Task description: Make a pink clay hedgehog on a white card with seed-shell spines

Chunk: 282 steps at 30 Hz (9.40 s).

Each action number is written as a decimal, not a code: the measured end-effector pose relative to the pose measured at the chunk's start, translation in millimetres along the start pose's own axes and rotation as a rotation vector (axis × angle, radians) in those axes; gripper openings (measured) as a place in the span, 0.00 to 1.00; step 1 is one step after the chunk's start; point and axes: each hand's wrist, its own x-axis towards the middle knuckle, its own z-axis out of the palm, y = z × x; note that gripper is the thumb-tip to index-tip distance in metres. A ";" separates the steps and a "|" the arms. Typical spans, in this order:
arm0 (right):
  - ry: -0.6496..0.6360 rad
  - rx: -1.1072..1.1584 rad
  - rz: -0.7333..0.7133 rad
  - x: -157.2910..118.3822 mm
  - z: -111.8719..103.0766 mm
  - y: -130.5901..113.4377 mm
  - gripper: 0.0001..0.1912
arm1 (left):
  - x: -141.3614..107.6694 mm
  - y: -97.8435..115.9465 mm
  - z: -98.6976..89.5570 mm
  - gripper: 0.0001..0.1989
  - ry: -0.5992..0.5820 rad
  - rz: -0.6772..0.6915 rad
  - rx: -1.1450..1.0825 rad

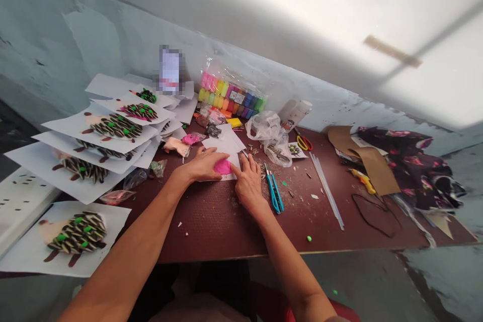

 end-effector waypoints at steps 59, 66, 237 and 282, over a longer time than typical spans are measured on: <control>-0.043 -0.022 -0.013 -10.2 2.4 -13.0 0.34 | -0.2 2.4 -1.3 0.39 -0.012 -0.010 0.016; -0.055 0.013 0.015 -8.4 0.8 -9.5 0.35 | -0.2 2.3 -1.8 0.40 -0.023 -0.007 0.014; 0.121 -0.160 -0.507 36.0 -1.5 -2.8 0.19 | -2.2 -32.1 -3.5 0.40 0.004 -0.043 -0.030; 0.039 -0.136 -0.342 29.8 0.3 -1.3 0.27 | -6.4 -25.6 -11.2 0.43 -0.025 -0.053 -0.076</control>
